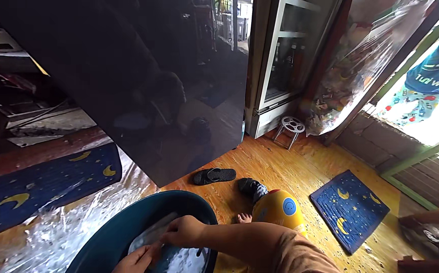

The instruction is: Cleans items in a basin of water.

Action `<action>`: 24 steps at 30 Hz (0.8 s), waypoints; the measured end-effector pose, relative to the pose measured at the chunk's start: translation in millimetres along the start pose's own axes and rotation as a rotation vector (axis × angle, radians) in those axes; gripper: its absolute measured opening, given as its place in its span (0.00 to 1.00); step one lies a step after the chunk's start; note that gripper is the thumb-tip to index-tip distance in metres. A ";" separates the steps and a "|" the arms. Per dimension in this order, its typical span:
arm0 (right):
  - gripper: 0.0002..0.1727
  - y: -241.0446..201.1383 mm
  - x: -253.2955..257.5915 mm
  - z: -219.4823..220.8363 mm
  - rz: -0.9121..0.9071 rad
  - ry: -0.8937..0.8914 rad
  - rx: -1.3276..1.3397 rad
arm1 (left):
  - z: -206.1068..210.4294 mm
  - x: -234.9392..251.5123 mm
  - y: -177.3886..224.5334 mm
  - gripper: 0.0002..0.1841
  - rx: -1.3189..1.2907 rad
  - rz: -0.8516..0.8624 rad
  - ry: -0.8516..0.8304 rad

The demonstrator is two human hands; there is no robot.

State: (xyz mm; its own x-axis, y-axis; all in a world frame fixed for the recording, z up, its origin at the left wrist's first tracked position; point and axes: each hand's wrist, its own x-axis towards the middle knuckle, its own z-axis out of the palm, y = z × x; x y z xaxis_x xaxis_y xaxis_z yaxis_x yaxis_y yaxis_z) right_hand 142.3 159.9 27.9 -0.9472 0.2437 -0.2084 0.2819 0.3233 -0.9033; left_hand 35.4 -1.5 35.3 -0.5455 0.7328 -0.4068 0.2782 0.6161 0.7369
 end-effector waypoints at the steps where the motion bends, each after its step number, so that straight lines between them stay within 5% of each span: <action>1: 0.17 -0.4 0.4 -2.0 0.008 0.005 0.019 | -1.7 -0.8 0.4 0.19 -0.018 0.011 0.001; 9: 0.15 1.0 1.3 -5.0 0.075 -0.015 0.187 | -10.7 3.5 -8.2 0.16 -0.130 0.061 -0.097; 24: 0.23 -7.0 -4.0 -2.4 0.009 -0.017 0.051 | 8.5 2.3 1.9 0.22 -0.121 0.046 0.046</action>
State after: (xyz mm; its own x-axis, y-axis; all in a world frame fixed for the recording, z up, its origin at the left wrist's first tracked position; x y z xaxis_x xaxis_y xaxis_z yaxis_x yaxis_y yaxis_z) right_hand 144.5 158.9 36.0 -0.9471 0.2310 -0.2228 0.2831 0.2739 -0.9192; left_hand 41.3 3.8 31.2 -0.5711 0.7435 -0.3479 0.2081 0.5411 0.8148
